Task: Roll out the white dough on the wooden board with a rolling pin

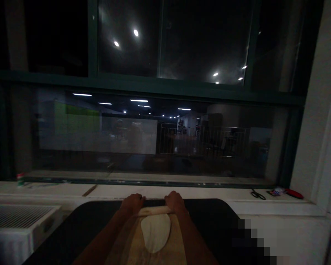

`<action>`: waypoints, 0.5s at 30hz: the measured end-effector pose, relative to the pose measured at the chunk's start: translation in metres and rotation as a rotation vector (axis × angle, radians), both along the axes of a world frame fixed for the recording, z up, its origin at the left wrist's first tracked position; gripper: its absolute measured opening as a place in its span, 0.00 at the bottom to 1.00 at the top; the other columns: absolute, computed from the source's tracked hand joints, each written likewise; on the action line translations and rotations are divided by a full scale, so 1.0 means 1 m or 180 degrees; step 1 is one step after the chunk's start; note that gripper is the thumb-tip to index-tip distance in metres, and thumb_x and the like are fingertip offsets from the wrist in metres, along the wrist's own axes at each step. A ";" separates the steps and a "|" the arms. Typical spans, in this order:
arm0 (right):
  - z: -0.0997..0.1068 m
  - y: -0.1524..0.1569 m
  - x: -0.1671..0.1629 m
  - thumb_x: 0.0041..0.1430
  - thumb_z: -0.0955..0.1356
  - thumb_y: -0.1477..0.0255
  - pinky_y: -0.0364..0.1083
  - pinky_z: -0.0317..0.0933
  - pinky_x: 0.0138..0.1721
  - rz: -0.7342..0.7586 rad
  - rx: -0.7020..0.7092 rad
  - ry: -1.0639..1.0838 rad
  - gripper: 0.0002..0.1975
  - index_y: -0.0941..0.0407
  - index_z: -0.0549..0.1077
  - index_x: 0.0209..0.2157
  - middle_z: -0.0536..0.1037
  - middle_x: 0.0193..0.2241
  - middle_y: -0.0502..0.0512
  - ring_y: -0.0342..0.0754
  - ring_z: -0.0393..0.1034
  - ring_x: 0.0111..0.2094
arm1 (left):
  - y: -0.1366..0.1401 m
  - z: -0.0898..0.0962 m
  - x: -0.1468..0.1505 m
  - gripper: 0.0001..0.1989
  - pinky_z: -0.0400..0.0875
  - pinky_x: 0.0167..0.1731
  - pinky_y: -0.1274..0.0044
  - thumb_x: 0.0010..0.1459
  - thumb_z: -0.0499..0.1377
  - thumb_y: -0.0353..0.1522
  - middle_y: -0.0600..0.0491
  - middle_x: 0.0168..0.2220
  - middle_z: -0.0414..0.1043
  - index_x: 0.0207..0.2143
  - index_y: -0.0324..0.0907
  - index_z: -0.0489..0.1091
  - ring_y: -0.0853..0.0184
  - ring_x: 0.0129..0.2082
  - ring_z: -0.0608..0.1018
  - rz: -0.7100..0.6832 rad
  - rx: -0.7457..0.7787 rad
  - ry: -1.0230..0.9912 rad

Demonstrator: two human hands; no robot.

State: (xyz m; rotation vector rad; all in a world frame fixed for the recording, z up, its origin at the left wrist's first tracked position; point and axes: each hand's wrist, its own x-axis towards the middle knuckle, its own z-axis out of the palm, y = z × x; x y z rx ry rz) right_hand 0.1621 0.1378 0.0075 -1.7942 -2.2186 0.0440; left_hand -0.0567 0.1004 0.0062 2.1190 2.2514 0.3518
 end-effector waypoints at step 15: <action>-0.002 -0.092 0.015 0.73 0.52 0.65 0.64 0.47 0.65 0.0153 0.0338 0.0025 0.25 0.54 0.71 0.59 0.66 0.65 0.57 0.57 0.51 0.69 | -0.098 0.005 0.024 0.25 0.56 0.63 0.52 0.69 0.40 0.37 0.45 0.65 0.67 0.58 0.45 0.70 0.50 0.67 0.62 -0.0191 0.0332 0.0175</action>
